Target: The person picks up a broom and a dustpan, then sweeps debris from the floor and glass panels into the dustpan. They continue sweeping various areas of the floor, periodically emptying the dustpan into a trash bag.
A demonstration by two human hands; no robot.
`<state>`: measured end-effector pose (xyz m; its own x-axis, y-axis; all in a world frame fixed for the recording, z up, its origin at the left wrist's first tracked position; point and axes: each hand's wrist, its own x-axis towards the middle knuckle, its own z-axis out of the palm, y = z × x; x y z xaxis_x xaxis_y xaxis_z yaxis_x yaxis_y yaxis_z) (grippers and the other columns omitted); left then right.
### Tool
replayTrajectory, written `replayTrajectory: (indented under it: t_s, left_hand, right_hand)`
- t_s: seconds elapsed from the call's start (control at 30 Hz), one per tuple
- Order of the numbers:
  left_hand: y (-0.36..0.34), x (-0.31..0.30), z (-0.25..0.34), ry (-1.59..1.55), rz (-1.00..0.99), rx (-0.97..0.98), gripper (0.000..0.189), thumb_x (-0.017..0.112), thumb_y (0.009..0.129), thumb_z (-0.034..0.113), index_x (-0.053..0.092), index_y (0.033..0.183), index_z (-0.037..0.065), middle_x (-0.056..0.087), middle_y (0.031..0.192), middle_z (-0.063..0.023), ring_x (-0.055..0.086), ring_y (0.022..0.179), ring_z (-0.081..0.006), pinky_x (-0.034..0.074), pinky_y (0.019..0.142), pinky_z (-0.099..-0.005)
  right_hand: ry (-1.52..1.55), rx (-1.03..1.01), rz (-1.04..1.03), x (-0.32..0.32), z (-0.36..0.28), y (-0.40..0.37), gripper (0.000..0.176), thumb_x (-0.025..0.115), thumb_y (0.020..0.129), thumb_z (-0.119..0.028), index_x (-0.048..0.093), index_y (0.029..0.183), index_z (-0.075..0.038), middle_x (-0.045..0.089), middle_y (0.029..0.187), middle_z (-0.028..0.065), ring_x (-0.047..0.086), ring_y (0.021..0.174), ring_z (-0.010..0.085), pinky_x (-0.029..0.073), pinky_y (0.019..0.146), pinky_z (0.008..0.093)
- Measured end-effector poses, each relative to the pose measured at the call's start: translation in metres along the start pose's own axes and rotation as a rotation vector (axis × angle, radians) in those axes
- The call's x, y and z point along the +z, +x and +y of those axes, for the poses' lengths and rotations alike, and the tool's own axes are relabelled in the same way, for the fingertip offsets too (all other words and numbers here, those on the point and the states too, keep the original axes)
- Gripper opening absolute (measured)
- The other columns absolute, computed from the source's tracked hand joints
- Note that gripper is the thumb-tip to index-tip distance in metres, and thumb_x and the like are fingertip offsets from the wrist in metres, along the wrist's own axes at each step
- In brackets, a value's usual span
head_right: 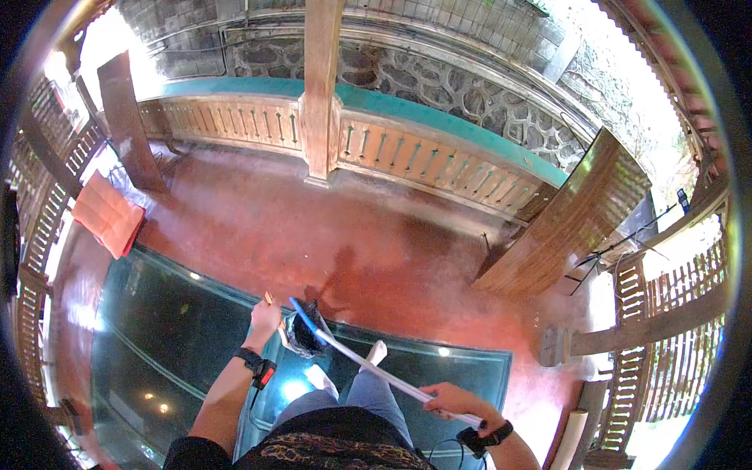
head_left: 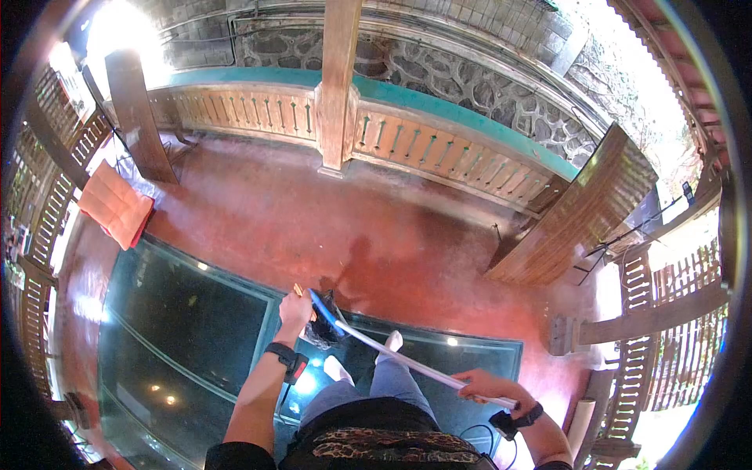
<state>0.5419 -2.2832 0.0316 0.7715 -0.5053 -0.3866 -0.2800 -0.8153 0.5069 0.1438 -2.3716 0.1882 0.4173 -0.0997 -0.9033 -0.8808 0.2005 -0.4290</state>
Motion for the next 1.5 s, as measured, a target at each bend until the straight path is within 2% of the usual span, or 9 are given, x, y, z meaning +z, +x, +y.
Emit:
replayTrajectory:
  t_s: [0.2, 0.3, 0.53, 0.63, 0.8, 1.07, 1.33, 1.4, 1.5]
  left_hand:
    - [0.014, -0.002, -0.022, -0.103, -0.049, -0.072, 0.043, 0.039, 0.073, 0.033, 0.056, 0.085, -0.004, 0.055, 0.085, -0.0256, 0.052, 0.086, -0.0384, 0.039, 0.078, -0.0438]
    - [0.014, -0.001, -0.026, -0.099, 0.001, -0.065, 0.038, 0.039, 0.072, 0.031, 0.056, 0.082, -0.002, 0.055, 0.083, -0.0253, 0.052, 0.085, -0.0386, 0.038, 0.077, -0.0442]
    - [0.013, 0.001, -0.010, 0.007, 0.070, -0.007, 0.033, 0.038, 0.073, 0.027, 0.052, 0.077, -0.002, 0.056, 0.075, -0.0238, 0.053, 0.076, -0.0385, 0.040, 0.070, -0.0448]
    - [0.006, -0.004, 0.010, -0.066, 0.115, -0.117, 0.032, 0.038, 0.073, 0.026, 0.052, 0.074, -0.002, 0.056, 0.069, -0.0223, 0.054, 0.072, -0.0377, 0.041, 0.068, -0.0438]
    - [0.004, -0.002, 0.004, -0.067, 0.154, -0.162, 0.031, 0.037, 0.074, 0.026, 0.052, 0.070, -0.001, 0.056, 0.061, -0.0188, 0.055, 0.066, -0.0356, 0.042, 0.066, -0.0422]
    - [-0.002, -0.022, 0.003, -0.207, 0.088, -0.285, 0.032, 0.036, 0.074, 0.027, 0.053, 0.069, 0.001, 0.058, 0.069, -0.0168, 0.055, 0.071, -0.0331, 0.041, 0.068, -0.0407]
    - [0.027, -0.018, 0.021, -0.058, 0.088, -0.230, 0.042, 0.036, 0.074, 0.034, 0.055, 0.083, -0.003, 0.056, 0.086, -0.0243, 0.052, 0.086, -0.0368, 0.039, 0.077, -0.0433]
    - [0.025, -0.021, 0.033, -0.036, 0.086, -0.209, 0.043, 0.037, 0.074, 0.035, 0.055, 0.085, -0.003, 0.056, 0.087, -0.0240, 0.052, 0.087, -0.0365, 0.039, 0.077, -0.0429]
    - [0.020, -0.005, 0.035, -0.046, 0.136, -0.188, 0.044, 0.039, 0.073, 0.036, 0.056, 0.084, -0.003, 0.056, 0.086, -0.0234, 0.053, 0.086, -0.0366, 0.040, 0.077, -0.0425]
  right_hand:
    - [0.241, -0.007, 0.142, -0.073, -0.009, -0.025, 0.045, 0.053, 0.073, -0.010, 0.043, 0.117, -0.007, 0.048, 0.061, -0.0010, 0.042, 0.043, 0.0046, 0.033, 0.036, 0.0186]
    - [0.117, -0.120, 0.248, -0.107, -0.018, 0.003, 0.038, 0.056, 0.073, -0.011, 0.050, 0.110, -0.007, 0.048, 0.058, -0.0008, 0.043, 0.044, 0.0061, 0.036, 0.039, 0.0209]
    - [-0.736, -0.333, 0.818, -0.219, -0.012, 0.255, 0.028, 0.052, 0.068, -0.026, 0.058, 0.077, 0.000, 0.058, 0.071, 0.0191, 0.058, 0.063, 0.0326, 0.045, 0.056, 0.0397]
    - [-0.410, -0.103, 0.853, -0.225, -0.099, 0.272, 0.028, 0.050, 0.068, -0.025, 0.059, 0.075, 0.001, 0.059, 0.073, 0.0197, 0.058, 0.070, 0.0324, 0.047, 0.061, 0.0389]
    - [-0.587, -0.107, 0.665, -0.245, -0.148, 0.347, 0.023, 0.050, 0.068, -0.015, 0.058, 0.080, 0.003, 0.058, 0.075, 0.0214, 0.057, 0.075, 0.0347, 0.047, 0.064, 0.0392]
    - [-0.706, -0.239, 0.651, -0.185, -0.154, 0.320, 0.024, 0.047, 0.070, -0.013, 0.056, 0.087, 0.001, 0.057, 0.080, 0.0224, 0.056, 0.079, 0.0369, 0.045, 0.068, 0.0434]
    - [-0.929, -0.279, 0.466, -0.076, -0.046, 0.230, 0.028, 0.042, 0.070, -0.014, 0.052, 0.093, 0.000, 0.057, 0.074, 0.0220, 0.057, 0.068, 0.0354, 0.044, 0.060, 0.0446]
    - [-0.892, -0.174, 0.401, -0.043, -0.020, 0.193, 0.037, 0.042, 0.070, -0.014, 0.045, 0.105, -0.001, 0.057, 0.074, 0.0217, 0.056, 0.067, 0.0364, 0.044, 0.060, 0.0453]
    - [-0.803, -0.042, 0.298, 0.002, 0.003, 0.138, 0.036, 0.045, 0.067, -0.011, 0.044, 0.101, 0.001, 0.057, 0.076, 0.0222, 0.056, 0.070, 0.0370, 0.045, 0.061, 0.0452]
